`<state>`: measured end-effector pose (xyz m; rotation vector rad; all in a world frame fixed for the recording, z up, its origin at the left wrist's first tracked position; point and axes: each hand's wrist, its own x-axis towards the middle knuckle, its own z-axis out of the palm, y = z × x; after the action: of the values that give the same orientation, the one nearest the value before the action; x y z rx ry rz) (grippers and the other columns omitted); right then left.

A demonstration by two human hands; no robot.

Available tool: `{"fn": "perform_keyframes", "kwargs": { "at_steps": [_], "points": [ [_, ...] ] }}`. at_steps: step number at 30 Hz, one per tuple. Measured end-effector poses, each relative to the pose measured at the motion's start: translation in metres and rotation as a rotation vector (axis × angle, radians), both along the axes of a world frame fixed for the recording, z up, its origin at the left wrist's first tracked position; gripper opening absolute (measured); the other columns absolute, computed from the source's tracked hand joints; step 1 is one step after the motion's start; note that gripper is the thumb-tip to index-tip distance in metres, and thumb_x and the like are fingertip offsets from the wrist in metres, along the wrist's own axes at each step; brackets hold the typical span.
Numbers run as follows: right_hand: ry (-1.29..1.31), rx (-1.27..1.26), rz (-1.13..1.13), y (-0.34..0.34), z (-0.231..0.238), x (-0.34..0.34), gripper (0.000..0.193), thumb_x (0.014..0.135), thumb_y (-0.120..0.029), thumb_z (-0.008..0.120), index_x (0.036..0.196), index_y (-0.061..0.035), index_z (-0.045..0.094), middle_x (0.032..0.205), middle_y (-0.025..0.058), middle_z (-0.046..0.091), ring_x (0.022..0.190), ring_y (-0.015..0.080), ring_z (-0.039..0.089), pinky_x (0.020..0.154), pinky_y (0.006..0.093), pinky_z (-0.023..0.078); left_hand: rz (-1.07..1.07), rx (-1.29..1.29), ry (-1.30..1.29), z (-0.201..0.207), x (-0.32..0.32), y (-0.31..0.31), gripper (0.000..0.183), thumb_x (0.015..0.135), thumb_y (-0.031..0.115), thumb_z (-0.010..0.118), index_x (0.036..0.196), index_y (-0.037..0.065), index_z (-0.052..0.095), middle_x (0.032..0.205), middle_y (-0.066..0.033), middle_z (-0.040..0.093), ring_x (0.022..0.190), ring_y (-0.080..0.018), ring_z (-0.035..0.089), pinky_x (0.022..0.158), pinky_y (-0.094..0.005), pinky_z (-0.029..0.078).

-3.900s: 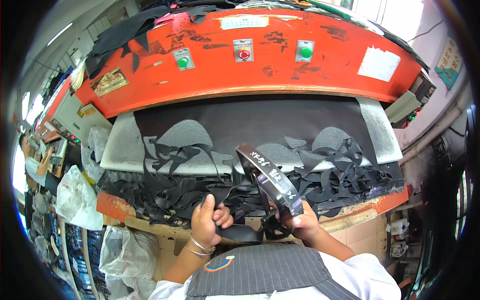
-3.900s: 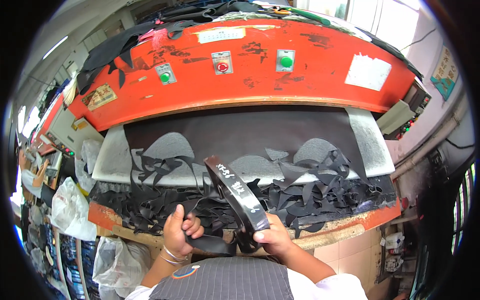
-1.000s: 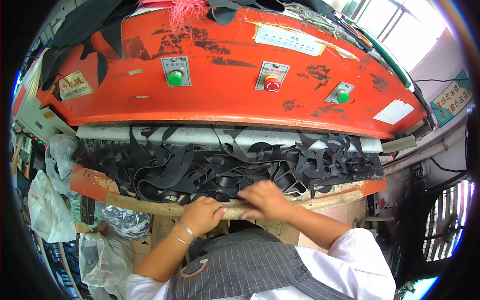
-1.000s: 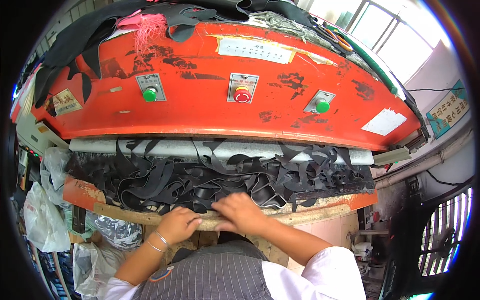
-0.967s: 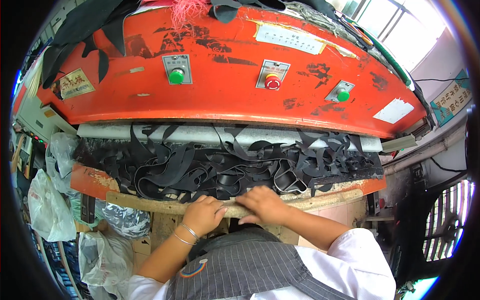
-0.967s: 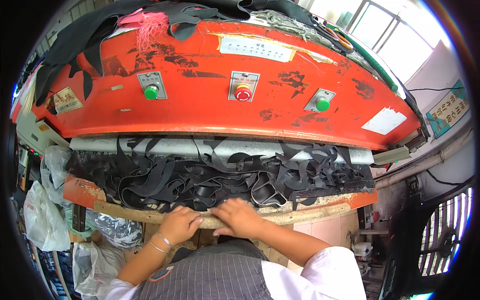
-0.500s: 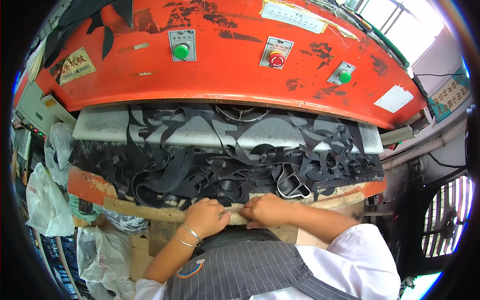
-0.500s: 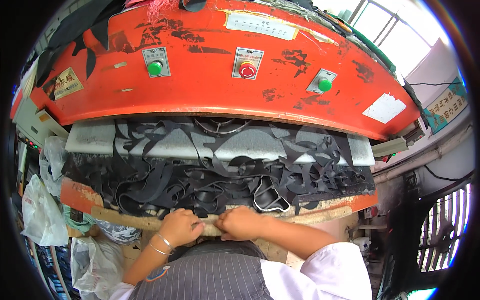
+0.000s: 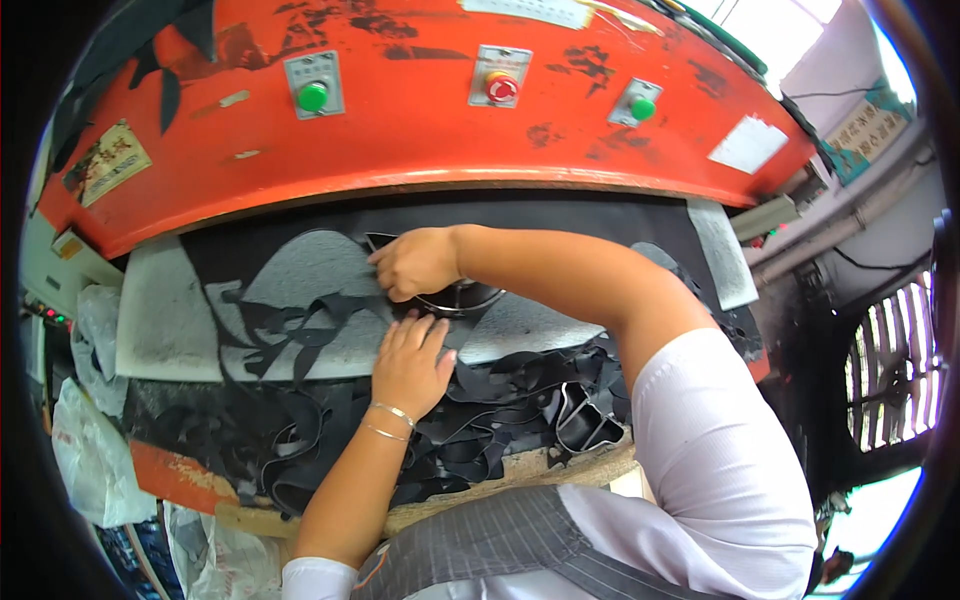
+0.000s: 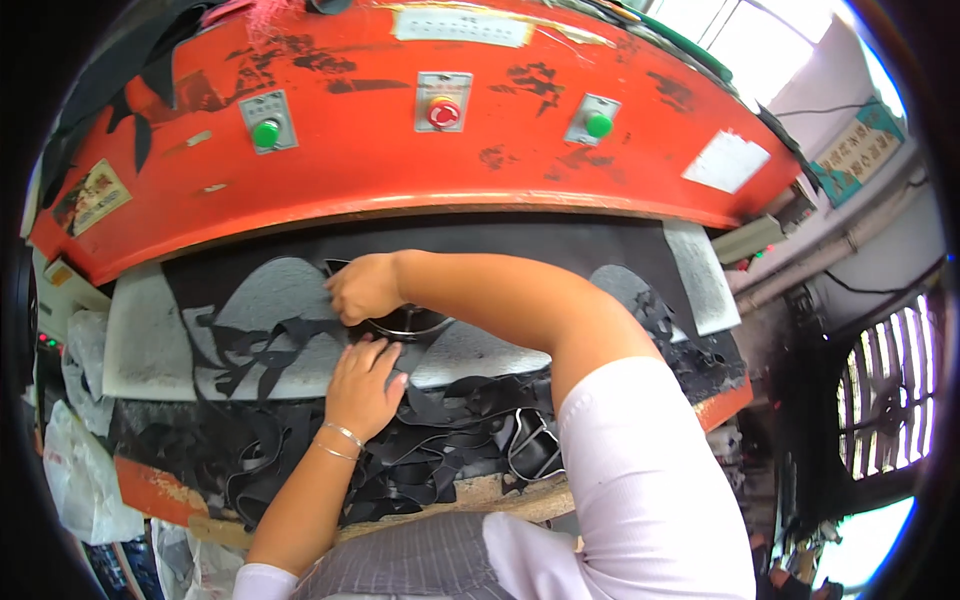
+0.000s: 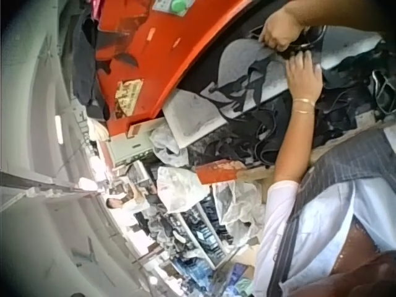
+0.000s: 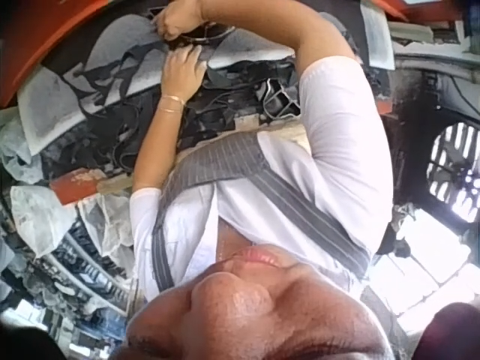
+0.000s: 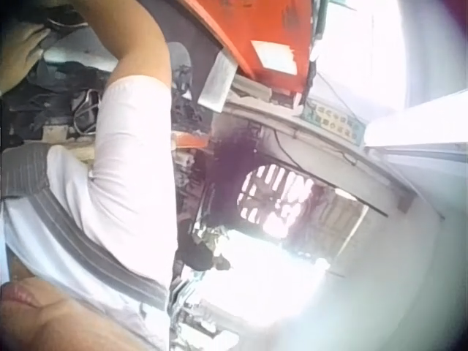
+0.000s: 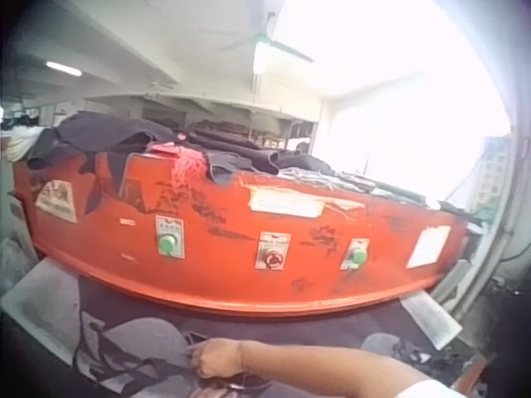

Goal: Using a large hydraulic press and metal dies to cut shoe components from sheets of black leather.

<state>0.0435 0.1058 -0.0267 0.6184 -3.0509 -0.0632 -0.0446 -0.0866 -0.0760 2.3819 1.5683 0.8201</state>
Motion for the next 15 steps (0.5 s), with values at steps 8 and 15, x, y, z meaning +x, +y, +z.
{"fn": "perform_keyframes", "kwargs": {
  "at_steps": [8,15],
  "points": [
    [0.273,0.183,-0.748,0.022,0.151,0.102,0.008,0.075,-0.013,0.062,0.079,-0.0075,0.065,0.082,0.0081,0.063,0.089,0.0290,0.063,0.075,0.0432,0.051,0.000,0.047,0.040,-0.003,-0.008,0.014,0.041,0.080,0.025,0.066,0.116,0.005,0.062,0.122,-0.0152,0.057,0.117,-0.0365,0.051,0.101,-0.0488,0.039],
    [0.445,-0.339,-1.435,0.030,0.047,0.194,0.022,0.082,-0.021,0.066,0.094,-0.0034,0.070,0.091,0.0201,0.066,0.089,0.0376,0.063,0.080,0.0435,0.049,0.051,-0.064,-0.266,0.013,-0.017,0.060,0.035,0.077,0.021,0.072,0.105,0.001,0.066,0.103,-0.0137,0.065,0.099,-0.0320,0.058,0.084,-0.0407,0.046]
  ]
}}
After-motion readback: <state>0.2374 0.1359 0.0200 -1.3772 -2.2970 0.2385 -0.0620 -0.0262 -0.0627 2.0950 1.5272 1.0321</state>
